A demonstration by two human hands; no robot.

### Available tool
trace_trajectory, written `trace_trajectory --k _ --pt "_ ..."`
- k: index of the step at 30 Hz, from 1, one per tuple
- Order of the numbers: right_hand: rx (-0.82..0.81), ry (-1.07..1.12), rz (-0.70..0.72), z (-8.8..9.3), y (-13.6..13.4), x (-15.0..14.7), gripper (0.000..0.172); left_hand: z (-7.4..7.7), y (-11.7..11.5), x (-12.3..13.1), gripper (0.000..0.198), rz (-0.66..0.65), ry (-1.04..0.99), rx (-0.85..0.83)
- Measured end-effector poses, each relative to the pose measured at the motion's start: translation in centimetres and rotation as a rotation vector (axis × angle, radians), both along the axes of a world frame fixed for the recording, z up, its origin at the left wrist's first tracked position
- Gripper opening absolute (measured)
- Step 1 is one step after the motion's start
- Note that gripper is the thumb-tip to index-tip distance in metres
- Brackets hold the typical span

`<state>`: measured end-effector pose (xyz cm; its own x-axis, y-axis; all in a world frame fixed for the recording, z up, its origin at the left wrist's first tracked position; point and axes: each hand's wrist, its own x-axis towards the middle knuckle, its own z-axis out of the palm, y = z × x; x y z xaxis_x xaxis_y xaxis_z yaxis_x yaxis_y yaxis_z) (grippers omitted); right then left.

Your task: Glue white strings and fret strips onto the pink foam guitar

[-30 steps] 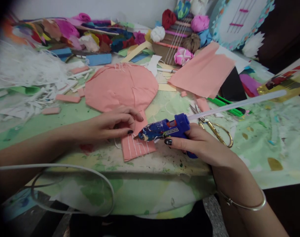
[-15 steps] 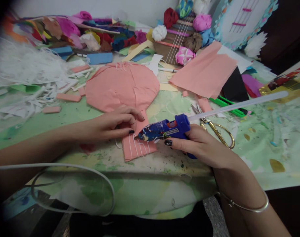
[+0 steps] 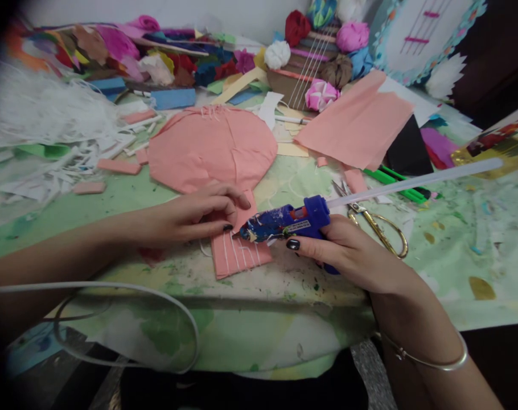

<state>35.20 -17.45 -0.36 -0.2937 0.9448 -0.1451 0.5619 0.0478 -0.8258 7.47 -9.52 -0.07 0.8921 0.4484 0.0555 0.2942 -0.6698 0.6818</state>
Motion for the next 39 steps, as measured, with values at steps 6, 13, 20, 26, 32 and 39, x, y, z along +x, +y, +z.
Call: trace_trajectory --k 6,13,20,26,32,39 --pt "-0.043 -0.035 -0.033 -0.39 -0.17 0.2 0.045 0.23 -0.11 0.12 0.011 0.008 0.013 0.009" --pt "-0.019 -0.026 -0.059 -0.17 -0.23 -0.03 0.043 0.27 -0.17 0.14 0.011 0.013 0.006 -0.004" --pt "-0.037 -0.031 -0.008 -0.45 -0.09 0.36 0.043 0.15 -0.12 0.03 0.01 0.015 0.005 -0.01" --pt "-0.029 -0.071 -0.064 -0.42 -0.3 0.44 0.049 -0.04 -0.03 0.09 0.01 0.006 0.005 0.03" --pt "0.013 -0.06 -0.004 -0.36 -0.22 0.66 0.041 -0.1 -0.04 0.13 0.01 0.004 -0.01 0.041" --pt "0.03 0.023 -0.031 -0.13 -0.51 0.26 0.031 -0.19 -0.08 0.16 0.009 0.017 -0.01 0.052"
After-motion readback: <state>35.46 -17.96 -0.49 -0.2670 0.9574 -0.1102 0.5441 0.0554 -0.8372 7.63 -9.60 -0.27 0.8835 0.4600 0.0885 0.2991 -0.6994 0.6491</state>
